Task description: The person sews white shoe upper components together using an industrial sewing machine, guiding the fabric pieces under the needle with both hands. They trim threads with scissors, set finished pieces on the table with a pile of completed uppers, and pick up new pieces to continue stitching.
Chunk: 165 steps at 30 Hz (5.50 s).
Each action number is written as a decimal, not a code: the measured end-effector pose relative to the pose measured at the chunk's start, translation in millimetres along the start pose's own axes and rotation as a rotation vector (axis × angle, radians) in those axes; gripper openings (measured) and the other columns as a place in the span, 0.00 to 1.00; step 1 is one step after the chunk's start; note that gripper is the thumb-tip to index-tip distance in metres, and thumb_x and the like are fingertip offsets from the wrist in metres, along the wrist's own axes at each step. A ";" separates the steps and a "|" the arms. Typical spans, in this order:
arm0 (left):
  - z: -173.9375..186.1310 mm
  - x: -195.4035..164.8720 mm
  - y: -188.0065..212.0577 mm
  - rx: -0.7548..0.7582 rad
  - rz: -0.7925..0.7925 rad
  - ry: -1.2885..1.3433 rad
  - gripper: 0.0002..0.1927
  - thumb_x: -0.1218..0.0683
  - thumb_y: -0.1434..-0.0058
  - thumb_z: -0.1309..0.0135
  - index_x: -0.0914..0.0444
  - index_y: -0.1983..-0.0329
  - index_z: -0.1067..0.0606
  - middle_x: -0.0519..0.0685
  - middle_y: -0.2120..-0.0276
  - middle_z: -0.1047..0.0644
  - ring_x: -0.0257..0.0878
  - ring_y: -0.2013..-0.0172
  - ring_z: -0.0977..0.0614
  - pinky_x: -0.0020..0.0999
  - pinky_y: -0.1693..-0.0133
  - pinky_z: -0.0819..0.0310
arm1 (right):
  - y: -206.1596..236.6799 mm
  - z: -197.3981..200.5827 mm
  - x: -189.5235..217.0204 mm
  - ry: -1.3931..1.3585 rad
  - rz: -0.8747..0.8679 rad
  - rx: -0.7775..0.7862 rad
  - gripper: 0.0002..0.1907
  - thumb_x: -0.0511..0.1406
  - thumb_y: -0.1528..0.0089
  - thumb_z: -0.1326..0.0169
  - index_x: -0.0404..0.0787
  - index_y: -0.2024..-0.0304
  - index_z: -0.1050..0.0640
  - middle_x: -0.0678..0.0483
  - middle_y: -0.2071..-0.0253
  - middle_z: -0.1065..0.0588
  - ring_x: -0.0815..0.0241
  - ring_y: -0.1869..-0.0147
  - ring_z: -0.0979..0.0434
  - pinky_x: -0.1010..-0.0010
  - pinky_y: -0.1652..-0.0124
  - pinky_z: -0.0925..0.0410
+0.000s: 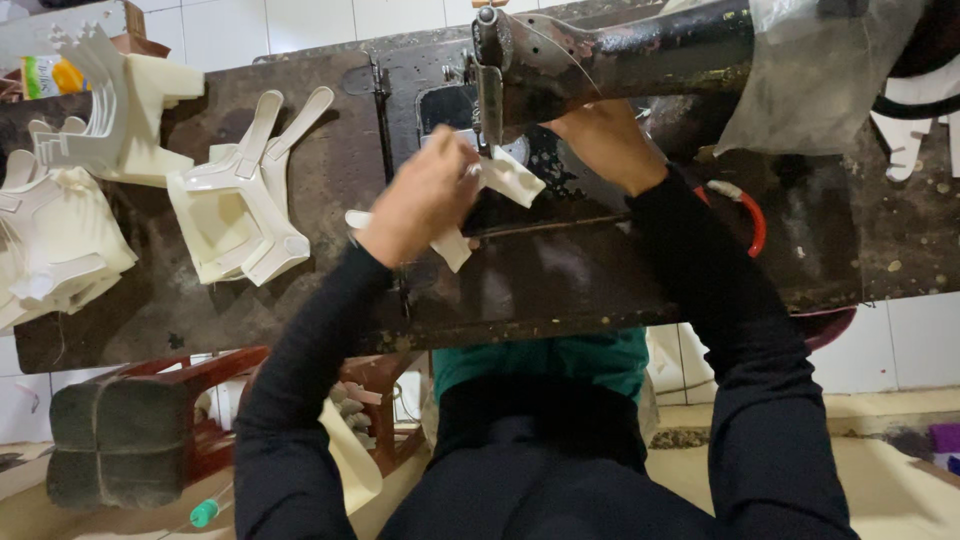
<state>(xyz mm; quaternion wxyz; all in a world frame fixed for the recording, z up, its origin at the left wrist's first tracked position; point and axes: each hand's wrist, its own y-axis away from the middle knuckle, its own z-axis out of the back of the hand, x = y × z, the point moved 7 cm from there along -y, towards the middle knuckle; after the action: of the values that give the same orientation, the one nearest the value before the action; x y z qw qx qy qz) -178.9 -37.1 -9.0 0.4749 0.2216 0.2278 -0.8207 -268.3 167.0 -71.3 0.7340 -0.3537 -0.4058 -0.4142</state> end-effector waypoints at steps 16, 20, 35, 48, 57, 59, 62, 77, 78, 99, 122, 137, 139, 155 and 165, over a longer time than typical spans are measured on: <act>-2.5 21.0 11.7 -0.086 -0.193 0.035 0.21 0.50 0.31 0.38 0.65 0.46 0.33 0.56 0.47 0.25 0.55 0.32 0.30 0.46 0.33 0.37 | 94.1 -49.2 124.9 0.223 0.077 0.118 0.13 0.41 0.37 0.37 0.45 0.53 0.17 0.49 0.65 0.20 0.50 0.64 0.19 0.64 0.64 0.29; -1.5 8.0 17.4 -0.156 -0.156 -0.004 0.27 0.50 0.34 0.37 0.69 0.39 0.32 0.57 0.51 0.26 0.56 0.35 0.29 0.48 0.34 0.38 | 92.2 -30.6 110.7 0.224 -0.039 0.073 0.12 0.41 0.38 0.37 0.42 0.57 0.16 0.50 0.65 0.21 0.53 0.66 0.19 0.65 0.64 0.29; -9.0 -3.1 36.0 -0.303 -0.075 -0.019 0.19 0.52 0.33 0.36 0.67 0.52 0.32 0.57 0.47 0.24 0.55 0.39 0.25 0.48 0.35 0.35 | 39.8 32.0 73.6 0.563 0.052 -0.115 0.18 0.41 0.37 0.34 0.32 0.55 0.19 0.43 0.63 0.19 0.52 0.60 0.19 0.60 0.56 0.27; -7.2 44.0 -10.8 0.086 -0.292 -0.289 0.22 0.47 0.26 0.52 0.59 0.32 0.27 0.57 0.27 0.37 0.52 0.26 0.42 0.53 0.27 0.57 | -3.7 -5.9 42.0 0.459 0.537 -0.121 0.18 0.30 0.32 0.41 0.33 0.40 0.25 0.43 0.41 0.23 0.46 0.39 0.24 0.56 0.41 0.30; -1.7 11.6 20.8 -0.184 -0.133 -0.361 0.23 0.47 0.27 0.48 0.61 0.33 0.28 0.60 0.35 0.32 0.58 0.34 0.33 0.49 0.34 0.40 | 5.7 -13.4 18.7 0.688 0.516 0.035 0.15 0.33 0.32 0.38 0.41 0.43 0.21 0.47 0.45 0.21 0.46 0.43 0.23 0.57 0.47 0.30; 0.8 3.2 25.4 -0.222 -0.124 -0.380 0.24 0.48 0.27 0.46 0.60 0.32 0.29 0.60 0.38 0.32 0.57 0.36 0.32 0.48 0.36 0.39 | -0.7 -6.8 8.2 0.397 0.309 0.034 0.13 0.33 0.32 0.39 0.40 0.45 0.20 0.49 0.47 0.20 0.49 0.44 0.22 0.59 0.49 0.30; 5.8 -7.2 30.9 -0.266 -0.104 -0.450 0.25 0.47 0.29 0.45 0.60 0.31 0.29 0.59 0.41 0.31 0.56 0.40 0.31 0.47 0.39 0.38 | -0.1 -5.4 7.9 0.161 0.265 0.010 0.13 0.33 0.31 0.40 0.37 0.44 0.21 0.49 0.48 0.21 0.53 0.46 0.22 0.62 0.49 0.30; -13.9 0.3 30.7 -0.069 0.028 -0.303 0.12 0.49 0.29 0.42 0.59 0.49 0.22 0.48 0.58 0.26 0.44 0.51 0.26 0.43 0.47 0.34 | -0.4 -12.0 -22.9 -0.171 -0.047 -0.016 0.08 0.34 0.32 0.38 0.38 0.52 0.18 0.58 0.57 0.20 0.68 0.54 0.23 0.72 0.56 0.29; -15.9 8.9 25.6 0.013 0.066 -0.249 0.10 0.48 0.30 0.41 0.57 0.52 0.22 0.48 0.58 0.25 0.44 0.52 0.25 0.43 0.48 0.34 | -0.1 -11.5 -21.2 -0.155 -0.058 -0.023 0.08 0.34 0.32 0.38 0.37 0.53 0.18 0.58 0.58 0.20 0.67 0.55 0.22 0.72 0.56 0.28; -14.1 -29.4 25.9 -0.440 0.057 -0.225 0.25 0.45 0.42 0.31 0.63 0.51 0.27 0.53 0.45 0.28 0.54 0.43 0.29 0.49 0.45 0.38 | 1.5 -12.4 -1.9 -0.280 -0.020 -0.044 0.09 0.37 0.31 0.38 0.39 0.52 0.18 0.61 0.56 0.22 0.69 0.51 0.25 0.71 0.52 0.30; -1.5 23.2 -0.6 -0.211 -0.084 -0.031 0.36 0.59 0.41 0.34 0.65 0.31 0.34 0.47 0.56 0.24 0.51 0.40 0.27 0.48 0.41 0.37 | 139.3 172.3 113.2 0.717 0.307 -0.773 0.10 0.31 0.23 0.54 0.35 0.45 0.23 0.47 0.55 0.18 0.59 0.56 0.16 0.69 0.58 0.23; 4.0 14.8 15.9 -0.325 -0.096 -0.142 0.26 0.53 0.36 0.37 0.68 0.41 0.33 0.59 0.44 0.26 0.57 0.37 0.29 0.49 0.39 0.38 | 98.9 269.9 -19.6 1.044 -0.436 -0.574 0.04 0.27 0.26 0.45 0.33 0.50 0.20 0.45 0.56 0.17 0.51 0.60 0.18 0.62 0.59 0.28; 21.2 18.1 40.7 -0.413 -0.020 -0.224 0.22 0.51 0.36 0.36 0.66 0.46 0.31 0.62 0.42 0.27 0.58 0.40 0.28 0.49 0.40 0.35 | 101.0 228.8 39.9 0.988 -0.251 -0.643 0.04 0.26 0.27 0.43 0.32 0.51 0.19 0.44 0.57 0.17 0.50 0.60 0.19 0.61 0.59 0.28; 146.9 127.4 198.5 -0.840 0.614 -0.214 0.15 0.48 0.35 0.37 0.65 0.58 0.18 0.59 0.66 0.16 0.52 0.64 0.14 0.42 0.62 0.21 | 32.0 -170.6 178.8 0.101 0.347 0.268 0.20 0.39 0.34 0.39 0.35 0.43 0.23 0.46 0.53 0.18 0.57 0.53 0.15 0.68 0.55 0.23; 124.2 125.5 210.6 -0.836 0.651 0.383 0.20 0.50 0.40 0.33 0.69 0.53 0.19 0.52 0.63 0.14 0.32 0.63 0.13 0.27 0.62 0.19 | -47.7 -308.4 138.5 -0.698 -0.159 0.635 0.25 0.41 0.29 0.49 0.31 0.35 0.32 0.49 0.43 0.25 0.62 0.43 0.21 0.70 0.47 0.24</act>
<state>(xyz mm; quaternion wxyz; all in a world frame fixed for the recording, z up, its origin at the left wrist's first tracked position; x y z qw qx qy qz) -68.4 -288.6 -17.1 0.7011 0.2183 0.5358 -0.4168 -172.2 -160.6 -69.2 0.5916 -0.1977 -0.7604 -0.1809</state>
